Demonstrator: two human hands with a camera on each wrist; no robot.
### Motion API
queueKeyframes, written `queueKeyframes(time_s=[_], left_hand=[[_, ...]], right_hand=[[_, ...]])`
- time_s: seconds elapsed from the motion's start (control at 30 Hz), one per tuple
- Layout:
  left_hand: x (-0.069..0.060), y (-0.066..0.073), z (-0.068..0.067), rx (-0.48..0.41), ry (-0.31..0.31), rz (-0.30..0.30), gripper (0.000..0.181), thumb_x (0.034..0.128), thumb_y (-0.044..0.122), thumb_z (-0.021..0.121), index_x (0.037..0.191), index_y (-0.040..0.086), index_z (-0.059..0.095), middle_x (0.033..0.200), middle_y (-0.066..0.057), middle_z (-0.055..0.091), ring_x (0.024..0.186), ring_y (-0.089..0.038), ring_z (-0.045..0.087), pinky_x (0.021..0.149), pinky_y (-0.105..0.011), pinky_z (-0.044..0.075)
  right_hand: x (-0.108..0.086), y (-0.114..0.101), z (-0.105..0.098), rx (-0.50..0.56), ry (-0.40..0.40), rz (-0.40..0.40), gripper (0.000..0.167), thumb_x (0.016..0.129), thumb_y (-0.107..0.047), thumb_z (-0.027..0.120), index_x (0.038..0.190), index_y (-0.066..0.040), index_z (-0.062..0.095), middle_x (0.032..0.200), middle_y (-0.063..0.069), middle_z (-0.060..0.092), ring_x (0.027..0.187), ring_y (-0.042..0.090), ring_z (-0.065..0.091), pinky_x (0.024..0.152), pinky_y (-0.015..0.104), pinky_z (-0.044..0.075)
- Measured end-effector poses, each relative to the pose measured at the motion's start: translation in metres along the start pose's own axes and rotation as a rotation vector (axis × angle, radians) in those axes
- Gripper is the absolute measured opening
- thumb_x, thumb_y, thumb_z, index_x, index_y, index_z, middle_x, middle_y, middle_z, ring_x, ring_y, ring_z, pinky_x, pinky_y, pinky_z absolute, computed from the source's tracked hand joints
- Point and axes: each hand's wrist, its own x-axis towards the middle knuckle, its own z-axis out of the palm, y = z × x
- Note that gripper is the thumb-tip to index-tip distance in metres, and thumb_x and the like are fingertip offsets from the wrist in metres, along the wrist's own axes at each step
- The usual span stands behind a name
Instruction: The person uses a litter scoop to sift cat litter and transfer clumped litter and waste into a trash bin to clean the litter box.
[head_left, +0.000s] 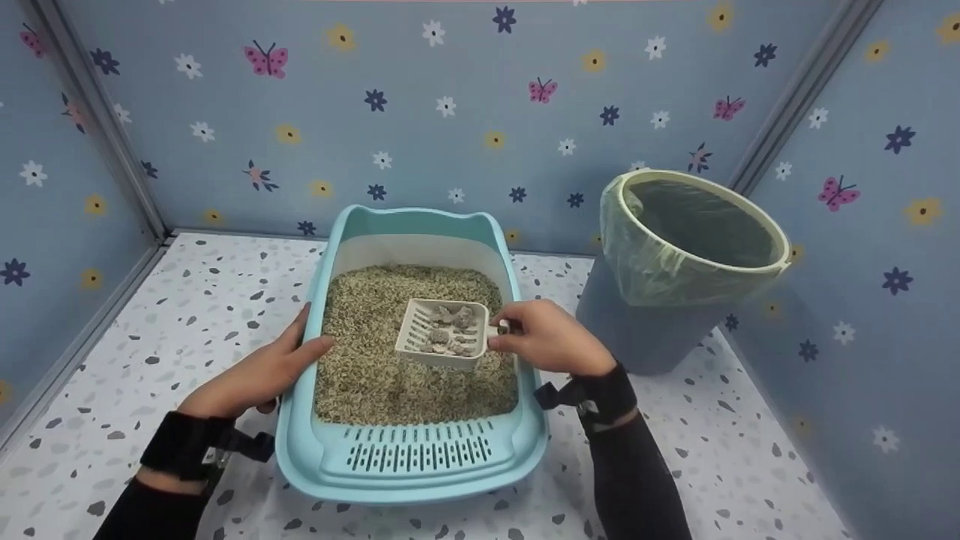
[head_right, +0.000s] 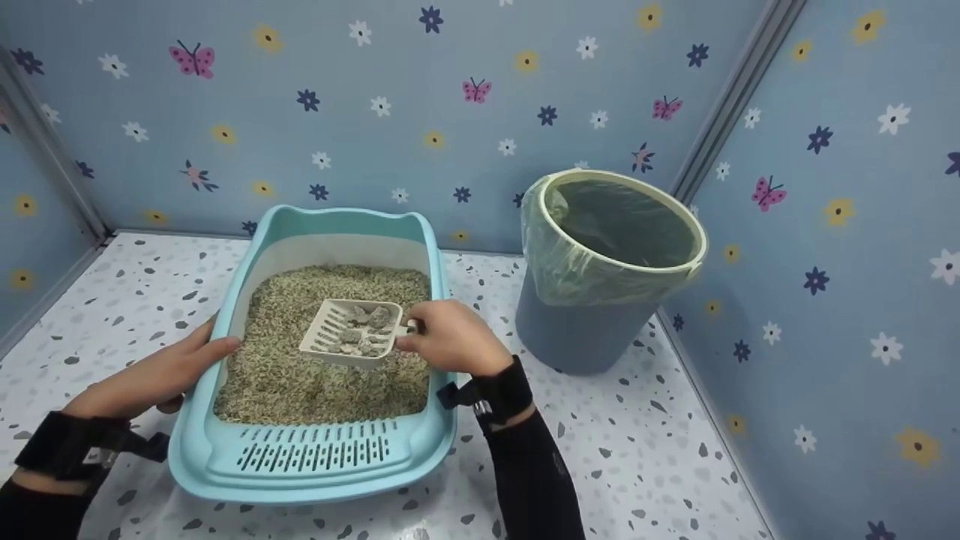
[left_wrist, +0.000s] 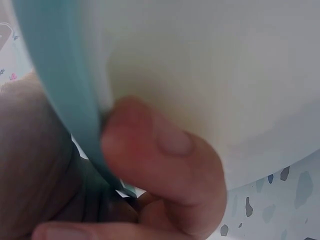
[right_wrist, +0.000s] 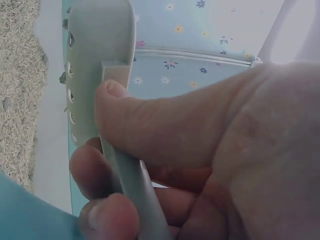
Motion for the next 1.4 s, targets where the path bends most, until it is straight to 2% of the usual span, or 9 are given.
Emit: queueKeyframes(time_s=[0.3, 0.53, 0.73, 1.0, 1.2, 1.4], left_hand=[[0.0, 0.0, -0.001, 0.009, 0.0, -0.007, 0.089, 0.1159, 0.065, 0.045, 0.174, 0.047, -0.019, 0.075, -0.006, 0.049, 0.049, -0.014, 0.039, 0.042, -0.026, 0.036], [-0.001, 0.001, 0.0, 0.011, 0.0, 0.007, 0.089, 0.1168, 0.062, 0.046, 0.175, 0.046, -0.019, 0.077, -0.009, 0.053, 0.049, -0.014, 0.041, 0.042, -0.026, 0.037], [0.0, -0.001, 0.0, 0.001, -0.004, 0.013, 0.09, 0.1146, 0.066, 0.048, 0.174, 0.051, -0.018, 0.076, -0.01, 0.053, 0.048, -0.013, 0.04, 0.041, -0.026, 0.036], [0.0, -0.001, -0.002, 0.013, -0.006, 0.014, 0.091, 0.1154, 0.066, 0.046, 0.175, 0.044, -0.019, 0.075, -0.006, 0.049, 0.048, -0.013, 0.038, 0.042, -0.026, 0.035], [0.0, 0.0, -0.002, 0.018, -0.005, 0.01, 0.09, 0.1154, 0.065, 0.047, 0.175, 0.046, -0.019, 0.074, -0.006, 0.05, 0.048, -0.013, 0.038, 0.043, -0.025, 0.035], [0.0, 0.001, 0.0, 0.007, -0.01, 0.008, 0.091, 0.1146, 0.066, 0.048, 0.174, 0.048, -0.018, 0.074, -0.007, 0.051, 0.048, -0.012, 0.039, 0.043, -0.025, 0.036]], right_hand=[[0.002, 0.001, -0.009, -0.009, 0.004, 0.019, 0.012, 0.104, -0.024, 0.08, 0.101, -0.013, 0.079, 0.081, -0.003, 0.066, 0.071, 0.016, 0.059, 0.067, 0.038, 0.056], [0.001, -0.003, -0.025, -0.071, 0.028, 0.012, 0.015, 0.106, -0.027, 0.078, 0.106, -0.012, 0.079, 0.082, -0.003, 0.064, 0.073, 0.016, 0.058, 0.069, 0.038, 0.052], [-0.001, -0.005, -0.043, -0.125, 0.038, 0.038, 0.022, 0.11, -0.031, 0.074, 0.097, -0.014, 0.069, 0.078, -0.003, 0.056, 0.069, 0.017, 0.053, 0.067, 0.038, 0.045], [-0.004, -0.01, -0.067, -0.147, 0.063, 0.033, 0.018, 0.11, -0.028, 0.074, 0.102, -0.012, 0.074, 0.082, 0.0, 0.06, 0.071, 0.018, 0.055, 0.069, 0.039, 0.047], [-0.004, -0.015, -0.086, -0.172, 0.099, 0.054, 0.021, 0.11, -0.029, 0.074, 0.104, -0.009, 0.074, 0.083, 0.001, 0.06, 0.072, 0.02, 0.055, 0.068, 0.039, 0.046], [-0.01, -0.012, -0.119, -0.186, 0.14, 0.1, 0.025, 0.11, -0.03, 0.073, 0.1, -0.006, 0.074, 0.081, 0.003, 0.058, 0.07, 0.02, 0.052, 0.065, 0.038, 0.044]])
